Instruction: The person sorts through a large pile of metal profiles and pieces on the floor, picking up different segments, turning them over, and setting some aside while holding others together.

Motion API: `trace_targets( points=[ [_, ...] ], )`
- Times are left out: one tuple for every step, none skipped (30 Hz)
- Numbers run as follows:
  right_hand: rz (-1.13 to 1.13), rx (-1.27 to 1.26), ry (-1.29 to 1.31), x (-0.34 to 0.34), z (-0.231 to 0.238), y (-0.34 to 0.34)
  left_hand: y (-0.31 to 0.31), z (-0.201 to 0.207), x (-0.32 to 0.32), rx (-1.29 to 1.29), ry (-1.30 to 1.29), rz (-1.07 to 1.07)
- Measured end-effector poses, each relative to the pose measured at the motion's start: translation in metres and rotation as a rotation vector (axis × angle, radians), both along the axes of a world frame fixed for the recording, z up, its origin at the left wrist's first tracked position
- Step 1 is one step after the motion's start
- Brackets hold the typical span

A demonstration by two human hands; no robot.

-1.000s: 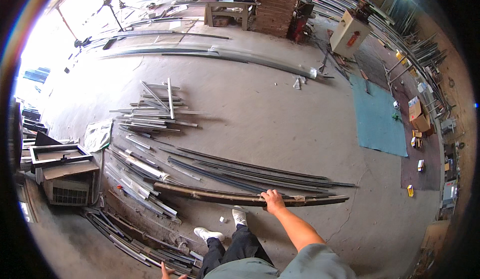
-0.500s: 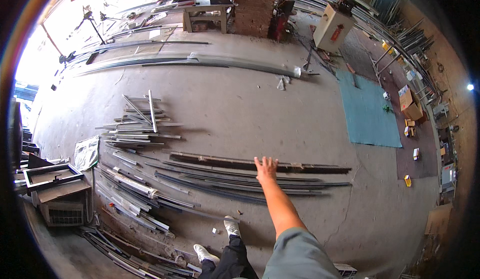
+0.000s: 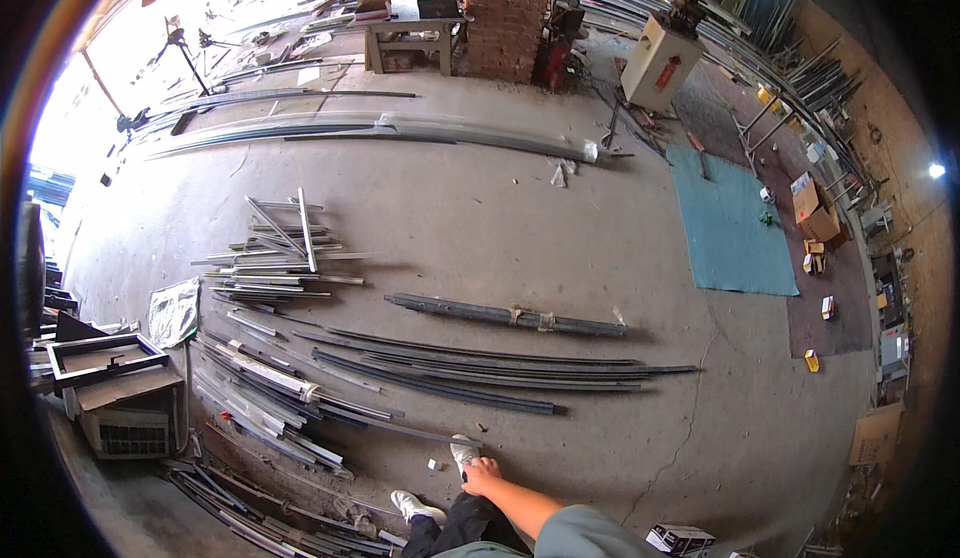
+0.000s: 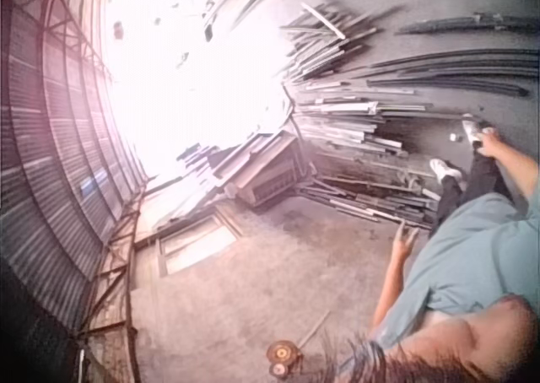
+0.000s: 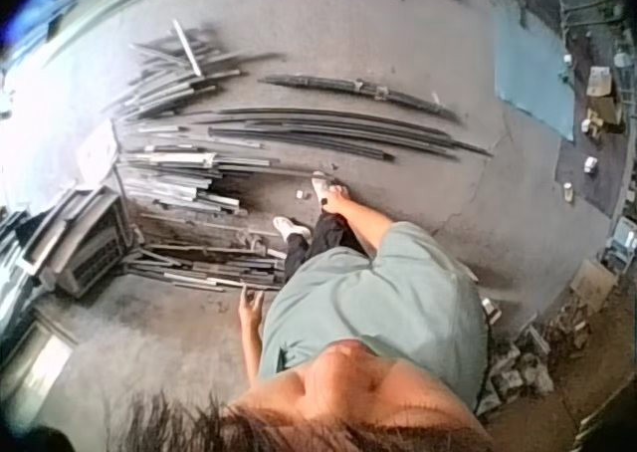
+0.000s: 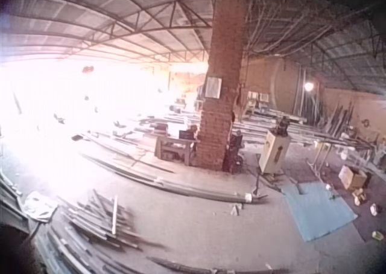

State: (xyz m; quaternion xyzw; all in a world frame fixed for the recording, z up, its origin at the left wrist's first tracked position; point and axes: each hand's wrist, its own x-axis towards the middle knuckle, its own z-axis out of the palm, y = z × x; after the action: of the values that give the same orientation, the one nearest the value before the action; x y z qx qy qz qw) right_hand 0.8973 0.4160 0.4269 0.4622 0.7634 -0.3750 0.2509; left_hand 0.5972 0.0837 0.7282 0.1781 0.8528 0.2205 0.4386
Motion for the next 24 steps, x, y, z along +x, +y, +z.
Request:
trace_targets(
  points=[
    [0.023, -0.034, -0.031, 0.007, 0.003, 0.003, -0.008, -0.001, 0.0, -0.024, -0.002, 0.011],
    [0.023, -0.07, -0.056, 0.014, -0.004, 0.013, -0.016, -0.003, 0.0, -0.049, -0.005, 0.025],
    [0.023, -0.117, -0.092, 0.024, -0.01, 0.021, -0.025, -0.005, -0.001, -0.086, -0.018, 0.039],
    [0.007, -0.176, -0.112, 0.031, -0.009, 0.036, -0.039, -0.011, 0.0, -0.075, -0.042, 0.094],
    [-0.038, -0.171, -0.095, 0.051, -0.035, 0.046, -0.05, -0.026, -0.003, -0.055, -0.081, 0.129],
    [-0.086, -0.223, -0.07, 0.054, -0.03, 0.068, -0.072, -0.039, -0.001, -0.044, -0.096, 0.202],
    [-0.115, -0.155, -0.096, 0.055, -0.025, 0.088, -0.095, -0.058, -0.006, -0.087, -0.041, 0.134],
    [-0.193, -0.11, -0.078, 0.064, -0.03, 0.108, -0.101, -0.071, -0.008, -0.061, -0.051, 0.117],
    [-0.221, -0.089, -0.132, 0.052, -0.015, 0.128, -0.117, -0.076, -0.005, -0.055, -0.039, 0.128],
    [-0.277, 0.019, -0.061, 0.035, 0.008, 0.135, -0.129, -0.08, 0.004, 0.019, 0.007, 0.142],
    [-0.43, -0.061, -0.082, 0.056, -0.005, 0.15, -0.124, -0.096, -0.002, 0.115, 0.031, 0.106],
    [-0.467, -0.017, -0.015, 0.043, 0.008, 0.149, -0.13, -0.1, -0.007, 0.084, -0.064, 0.161],
    [-0.495, 0.023, 0.023, 0.046, 0.018, 0.15, -0.071, -0.038, -0.011, -0.034, 0.014, 0.085],
    [-0.515, 0.014, 0.061, 0.045, 0.026, 0.144, -0.068, -0.034, -0.013, -0.04, 0.025, 0.088],
    [-0.528, 0.006, 0.098, 0.035, 0.033, 0.134, -0.077, -0.043, -0.016, -0.042, 0.035, 0.098],
    [-0.473, 0.042, 0.083, 0.025, 0.041, 0.12, -0.08, -0.042, -0.02, -0.053, 0.037, 0.111],
    [-0.424, 0.086, 0.067, 0.016, 0.045, 0.104, -0.086, -0.041, -0.023, -0.059, 0.034, 0.118],
    [-0.361, 0.098, 0.079, 0.013, 0.042, 0.089, -0.097, -0.045, -0.025, -0.04, 0.02, 0.147],
    [-0.264, 0.107, 0.047, 0.004, 0.047, 0.073, -0.112, -0.051, -0.023, -0.023, 0.007, 0.179],
    [-0.213, 0.083, 0.042, -0.007, 0.05, 0.056, -0.133, -0.066, -0.023, -0.01, 0.007, 0.213],
    [-0.167, 0.065, 0.031, -0.016, 0.054, 0.041, -0.154, -0.081, -0.023, 0.007, 0.012, 0.247],
    [-0.119, 0.055, 0.0, -0.033, 0.068, 0.025, -0.172, -0.09, -0.023, 0.004, -0.007, 0.305],
    [-0.119, 0.021, 0.003, -0.049, 0.073, 0.01, -0.191, -0.098, -0.024, 0.001, -0.025, 0.362],
    [-0.085, 0.022, 0.023, -0.062, 0.077, -0.001, -0.213, -0.112, -0.024, -0.007, -0.055, 0.425]
  ],
)
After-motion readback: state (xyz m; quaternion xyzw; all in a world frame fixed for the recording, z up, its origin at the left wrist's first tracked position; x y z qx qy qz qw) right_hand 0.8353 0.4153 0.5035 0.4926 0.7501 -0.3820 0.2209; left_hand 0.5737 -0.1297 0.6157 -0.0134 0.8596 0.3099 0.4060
